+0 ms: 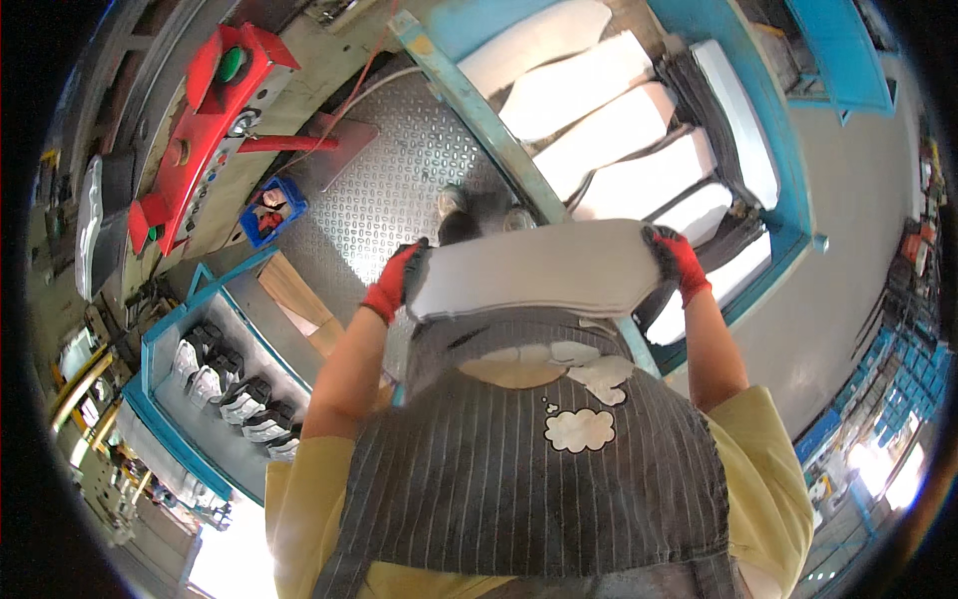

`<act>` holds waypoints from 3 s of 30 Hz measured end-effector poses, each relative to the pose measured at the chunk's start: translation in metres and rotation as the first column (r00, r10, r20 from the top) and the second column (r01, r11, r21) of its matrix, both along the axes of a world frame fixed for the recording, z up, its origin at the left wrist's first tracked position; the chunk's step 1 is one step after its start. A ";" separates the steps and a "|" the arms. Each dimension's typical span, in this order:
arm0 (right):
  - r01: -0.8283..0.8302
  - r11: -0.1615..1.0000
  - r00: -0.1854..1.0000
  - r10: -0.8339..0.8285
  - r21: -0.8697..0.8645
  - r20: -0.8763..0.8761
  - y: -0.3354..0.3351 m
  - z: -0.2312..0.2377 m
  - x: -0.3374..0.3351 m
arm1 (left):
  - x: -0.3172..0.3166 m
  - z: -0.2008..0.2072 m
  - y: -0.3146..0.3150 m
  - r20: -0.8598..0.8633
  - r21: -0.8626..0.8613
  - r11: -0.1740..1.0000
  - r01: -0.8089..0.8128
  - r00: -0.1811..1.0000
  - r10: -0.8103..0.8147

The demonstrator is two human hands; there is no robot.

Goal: The person stamps metal sheets into shaped components using a mechanical press machine, loading blanks into the mold and removing formed pieces with tongs. The person also retrieves stacks of metal blanks from a storage bin and blows dust off them using an air nozzle.

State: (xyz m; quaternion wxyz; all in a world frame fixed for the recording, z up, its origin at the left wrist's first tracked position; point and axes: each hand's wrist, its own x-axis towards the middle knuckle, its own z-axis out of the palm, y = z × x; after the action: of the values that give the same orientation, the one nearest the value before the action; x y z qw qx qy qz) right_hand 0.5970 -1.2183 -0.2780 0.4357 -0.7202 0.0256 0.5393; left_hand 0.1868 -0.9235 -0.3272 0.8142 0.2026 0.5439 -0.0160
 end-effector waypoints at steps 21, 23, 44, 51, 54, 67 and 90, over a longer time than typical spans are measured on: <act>-0.498 0.848 0.800 0.369 0.182 0.474 0.262 0.177 -0.075 | -0.131 0.160 0.082 0.005 0.992 0.130 0.008 0.995 -0.102; -0.489 0.820 0.811 0.301 0.298 0.501 0.286 0.167 -0.095 | -0.145 0.169 0.084 0.440 0.475 0.644 -0.600 0.795 0.417; -0.490 0.768 0.853 0.325 0.412 0.409 0.627 0.145 -0.125 | -0.186 0.212 0.367 0.345 0.707 0.437 -0.556 0.811 0.472; -0.522 0.686 0.853 0.418 0.507 0.312 0.753 0.157 -0.083 | -0.161 0.219 0.470 0.351 0.710 0.449 -0.542 0.826 0.442; -0.590 0.694 0.807 0.498 0.412 0.316 0.788 0.179 -0.086 | -0.180 0.181 0.517 0.325 0.594 0.528 -0.607 0.781 0.533; -0.627 0.562 0.514 -0.222 0.539 0.829 0.864 0.273 -0.073 | -0.130 0.343 0.579 0.039 0.996 -0.093 0.001 0.903 0.427; -0.517 0.844 0.451 0.409 -0.141 0.793 0.411 0.151 -0.288 | -0.038 0.182 0.347 0.073 0.929 0.308 0.207 0.712 -0.699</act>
State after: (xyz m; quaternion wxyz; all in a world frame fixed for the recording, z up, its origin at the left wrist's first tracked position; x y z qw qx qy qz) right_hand 0.3086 -0.8073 -0.1271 0.2784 -0.8338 -0.4020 0.2564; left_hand 0.1485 -0.5763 -0.1447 0.6517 0.7348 0.1723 0.0749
